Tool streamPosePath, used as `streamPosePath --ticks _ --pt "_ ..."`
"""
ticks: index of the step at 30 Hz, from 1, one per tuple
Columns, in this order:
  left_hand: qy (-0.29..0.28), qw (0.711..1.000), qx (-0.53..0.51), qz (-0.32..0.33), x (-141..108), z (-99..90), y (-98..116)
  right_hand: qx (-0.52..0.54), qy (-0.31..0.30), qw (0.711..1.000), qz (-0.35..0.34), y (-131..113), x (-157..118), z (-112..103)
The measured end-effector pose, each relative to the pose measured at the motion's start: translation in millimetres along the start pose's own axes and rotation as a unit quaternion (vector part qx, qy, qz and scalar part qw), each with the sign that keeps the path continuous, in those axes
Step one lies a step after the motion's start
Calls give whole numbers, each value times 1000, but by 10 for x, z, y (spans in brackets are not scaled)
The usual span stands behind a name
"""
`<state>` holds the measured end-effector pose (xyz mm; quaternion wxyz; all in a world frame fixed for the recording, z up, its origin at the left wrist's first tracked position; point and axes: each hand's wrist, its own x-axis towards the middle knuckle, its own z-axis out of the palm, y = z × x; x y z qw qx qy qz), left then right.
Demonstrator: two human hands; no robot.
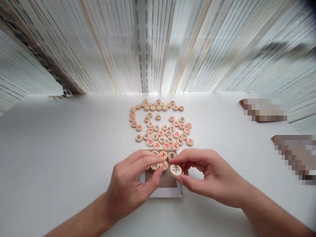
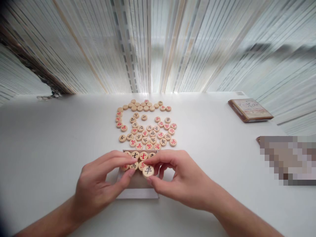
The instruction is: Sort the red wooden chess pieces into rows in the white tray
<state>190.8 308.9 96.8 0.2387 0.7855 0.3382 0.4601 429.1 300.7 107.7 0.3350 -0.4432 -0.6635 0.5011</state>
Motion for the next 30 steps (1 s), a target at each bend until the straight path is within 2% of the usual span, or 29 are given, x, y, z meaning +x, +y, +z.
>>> streamPosePath --ticks 3,6,8,21,30 --pt "29 997 5 -71 25 -50 -92 -108 25 992 -59 30 6 -33" --pt "50 990 -4 -136 34 -62 -179 -183 37 980 -71 46 3 -49" --pt "51 986 -8 -156 32 -50 -219 -211 41 974 -76 43 -6 -51" --pt "29 981 -15 -191 25 -28 -247 -304 -46 947 -98 -9 -39 54" --pt "19 981 -18 -194 23 -11 -263 -372 -27 919 -126 98 -99 134"
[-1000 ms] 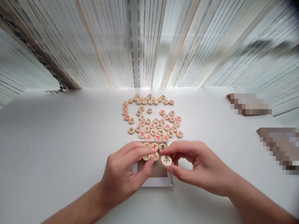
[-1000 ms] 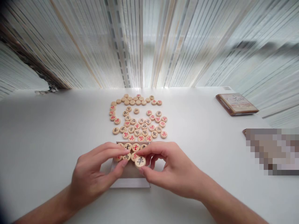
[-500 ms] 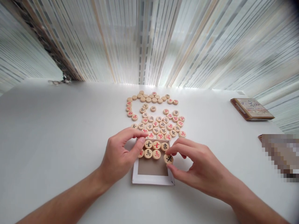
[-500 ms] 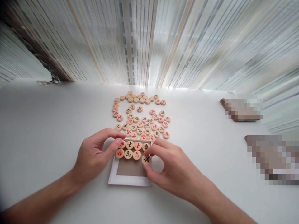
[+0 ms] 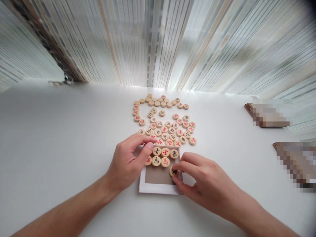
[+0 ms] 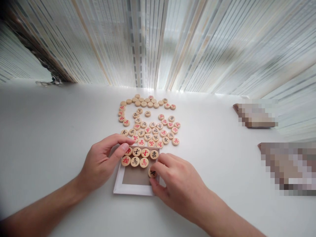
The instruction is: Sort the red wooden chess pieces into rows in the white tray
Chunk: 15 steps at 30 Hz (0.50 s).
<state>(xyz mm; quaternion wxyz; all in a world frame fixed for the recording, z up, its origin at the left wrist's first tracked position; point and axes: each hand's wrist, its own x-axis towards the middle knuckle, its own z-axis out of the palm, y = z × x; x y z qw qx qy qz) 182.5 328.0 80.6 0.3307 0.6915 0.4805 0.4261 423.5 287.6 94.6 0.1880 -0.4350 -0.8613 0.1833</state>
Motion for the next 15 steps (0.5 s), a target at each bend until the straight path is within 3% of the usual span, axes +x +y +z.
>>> streamPosePath --ticks 5,15 --pt "-2 1000 -4 -3 8 6 10 -47 29 998 -2 5 -37 68" --pt "-3 1000 -2 -4 -5 9 11 -36 25 999 27 -12 -69 117"
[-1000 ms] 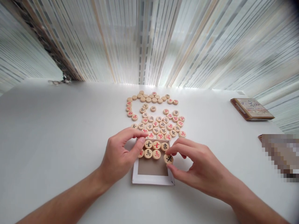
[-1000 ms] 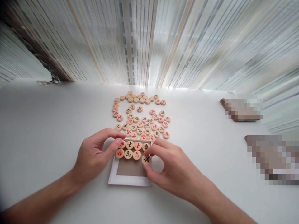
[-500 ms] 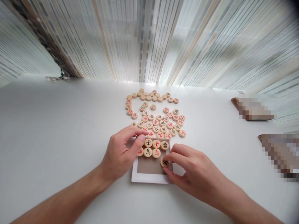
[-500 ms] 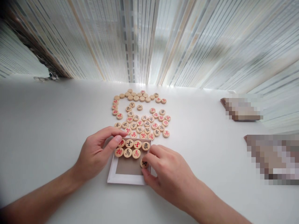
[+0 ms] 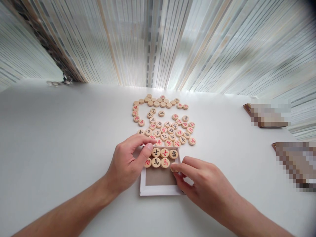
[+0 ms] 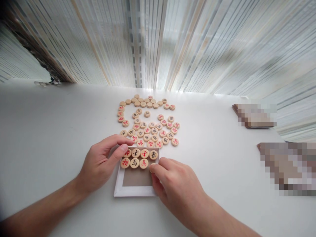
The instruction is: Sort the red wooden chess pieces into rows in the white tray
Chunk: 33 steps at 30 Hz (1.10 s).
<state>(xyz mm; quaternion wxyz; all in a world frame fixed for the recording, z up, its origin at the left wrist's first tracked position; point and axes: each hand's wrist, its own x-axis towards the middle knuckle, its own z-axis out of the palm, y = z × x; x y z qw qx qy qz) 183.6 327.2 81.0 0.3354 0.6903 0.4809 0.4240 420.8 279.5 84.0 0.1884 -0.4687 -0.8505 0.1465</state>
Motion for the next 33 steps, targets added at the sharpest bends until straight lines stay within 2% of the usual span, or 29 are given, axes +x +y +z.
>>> streamPosePath --ticks 6,33 --pt "-2 1000 1 -2 7 7 -21 -32 38 999 5 5 -26 9" --pt "-7 1000 0 -9 5 20 -18 -49 39 998 16 -17 -3 62"
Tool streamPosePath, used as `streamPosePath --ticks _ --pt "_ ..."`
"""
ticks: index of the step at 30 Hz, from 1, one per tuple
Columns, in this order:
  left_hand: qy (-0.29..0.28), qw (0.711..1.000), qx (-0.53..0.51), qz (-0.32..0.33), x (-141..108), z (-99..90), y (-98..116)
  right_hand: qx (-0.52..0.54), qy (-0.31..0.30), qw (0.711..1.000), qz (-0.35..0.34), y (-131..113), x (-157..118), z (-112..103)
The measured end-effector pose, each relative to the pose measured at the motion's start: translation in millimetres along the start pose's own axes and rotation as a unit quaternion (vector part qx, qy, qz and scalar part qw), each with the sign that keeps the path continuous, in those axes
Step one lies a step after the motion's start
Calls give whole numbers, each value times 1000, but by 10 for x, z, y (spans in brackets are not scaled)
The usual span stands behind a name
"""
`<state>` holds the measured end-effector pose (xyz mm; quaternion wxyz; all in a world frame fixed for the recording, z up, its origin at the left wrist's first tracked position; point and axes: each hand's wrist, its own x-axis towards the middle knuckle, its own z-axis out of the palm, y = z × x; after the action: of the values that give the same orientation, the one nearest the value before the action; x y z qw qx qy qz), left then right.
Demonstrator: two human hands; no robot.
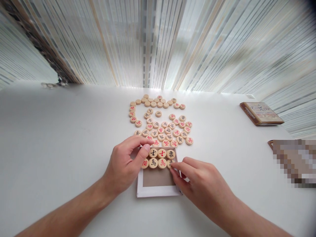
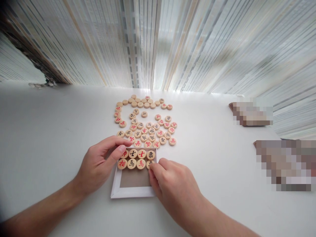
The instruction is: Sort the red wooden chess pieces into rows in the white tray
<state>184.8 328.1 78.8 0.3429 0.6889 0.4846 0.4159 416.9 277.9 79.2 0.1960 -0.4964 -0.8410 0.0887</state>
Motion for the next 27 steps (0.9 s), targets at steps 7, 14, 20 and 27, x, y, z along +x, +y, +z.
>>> streamPosePath --ticks 7,14,20,27 --pt "2 1000 3 5 14 -1 -2 3 7 1000 0 -5 -7 -6" --pt "-6 1000 5 -25 -8 -30 8 60 84 995 -8 8 59 -96" --pt "20 999 23 -34 60 -134 17 127 167 977 36 155 237 -209" --pt "58 995 49 -57 139 -245 -6 238 176 938 178 467 344 -75"
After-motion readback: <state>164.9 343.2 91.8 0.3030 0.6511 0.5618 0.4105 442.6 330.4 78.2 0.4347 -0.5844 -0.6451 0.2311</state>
